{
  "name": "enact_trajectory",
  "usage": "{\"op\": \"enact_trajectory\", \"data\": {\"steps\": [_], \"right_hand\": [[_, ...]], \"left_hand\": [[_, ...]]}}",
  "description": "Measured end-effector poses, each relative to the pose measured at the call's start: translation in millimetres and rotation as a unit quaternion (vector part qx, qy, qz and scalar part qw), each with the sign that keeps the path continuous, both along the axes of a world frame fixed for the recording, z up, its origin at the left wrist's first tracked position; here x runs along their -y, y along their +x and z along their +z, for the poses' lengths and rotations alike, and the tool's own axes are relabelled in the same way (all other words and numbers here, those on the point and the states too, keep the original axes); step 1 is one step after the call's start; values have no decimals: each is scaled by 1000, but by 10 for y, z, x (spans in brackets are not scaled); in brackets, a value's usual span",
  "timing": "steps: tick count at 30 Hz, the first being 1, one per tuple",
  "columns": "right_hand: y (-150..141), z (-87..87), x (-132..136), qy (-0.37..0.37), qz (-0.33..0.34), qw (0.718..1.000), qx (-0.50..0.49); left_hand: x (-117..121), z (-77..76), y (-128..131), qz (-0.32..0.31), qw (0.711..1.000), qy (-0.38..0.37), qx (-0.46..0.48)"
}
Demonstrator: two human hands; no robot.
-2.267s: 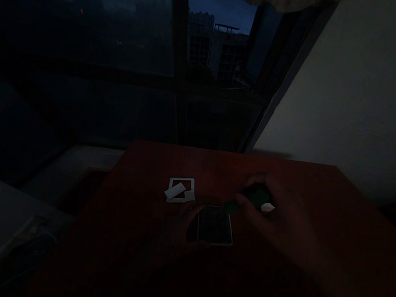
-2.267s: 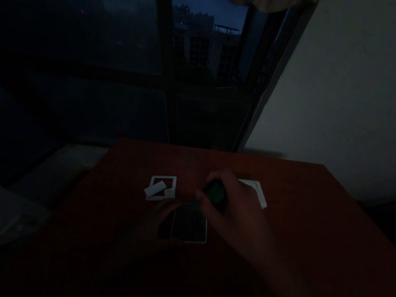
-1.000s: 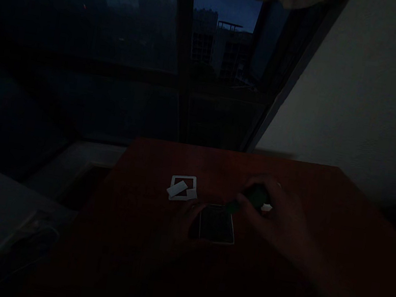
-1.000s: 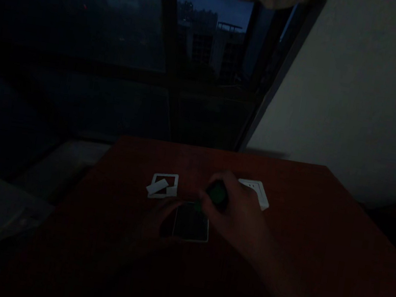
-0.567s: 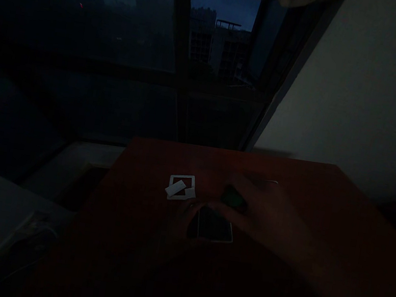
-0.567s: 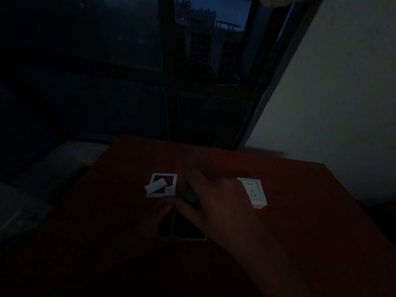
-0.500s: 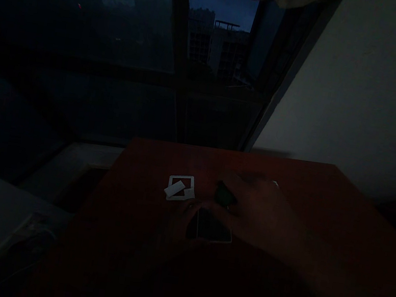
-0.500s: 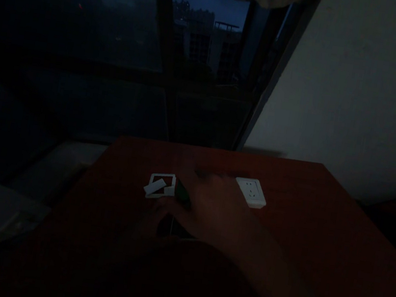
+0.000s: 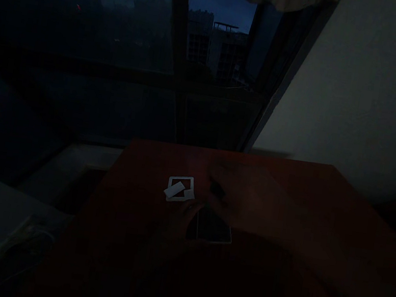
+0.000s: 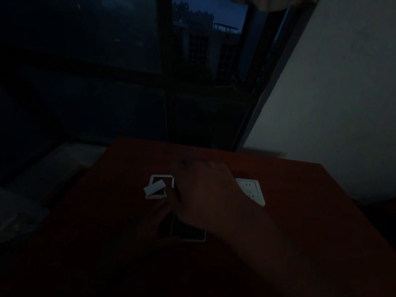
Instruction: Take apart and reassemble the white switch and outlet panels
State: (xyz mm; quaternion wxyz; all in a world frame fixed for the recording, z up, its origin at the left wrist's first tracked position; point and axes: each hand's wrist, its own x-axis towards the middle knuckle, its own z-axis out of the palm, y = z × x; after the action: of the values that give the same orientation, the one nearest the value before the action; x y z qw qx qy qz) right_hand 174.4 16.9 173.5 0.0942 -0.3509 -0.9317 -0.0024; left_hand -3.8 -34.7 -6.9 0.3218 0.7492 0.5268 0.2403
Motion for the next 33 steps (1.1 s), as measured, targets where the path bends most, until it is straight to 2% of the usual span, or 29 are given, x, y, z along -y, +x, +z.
{"op": "enact_trajectory", "data": {"steps": [4,10,15,20,22,26,28,31,33], "right_hand": [[-43,19,-25,-26,54,998,-1],[-126,-15,-39,12,31,999,35],[-131,20,-35,-17,91,996,19],[-128,31,-65,13,46,998,44],[-97,41,-61,-3,50,998,40],[-38,64,-54,-60,103,993,16],[-37,65,-55,-53,81,995,28],[-48,58,-47,-28,15,998,48],[-37,59,-33,-34,5,999,37]], "left_hand": [[-7,-7,-2,-7,1000,9,-1],[0,15,1,6,1000,0,-3],[3,22,-3,3,1000,1,4],[-3,-9,-12,4,1000,4,-8],[-4,-16,-16,-1,1000,8,-5],[-6,-15,-18,-10,1000,13,-14],[-4,-7,-14,-5,1000,18,-18],[1,12,-9,-5,1000,10,-15],[5,15,-12,-5,1000,9,-14]]}}
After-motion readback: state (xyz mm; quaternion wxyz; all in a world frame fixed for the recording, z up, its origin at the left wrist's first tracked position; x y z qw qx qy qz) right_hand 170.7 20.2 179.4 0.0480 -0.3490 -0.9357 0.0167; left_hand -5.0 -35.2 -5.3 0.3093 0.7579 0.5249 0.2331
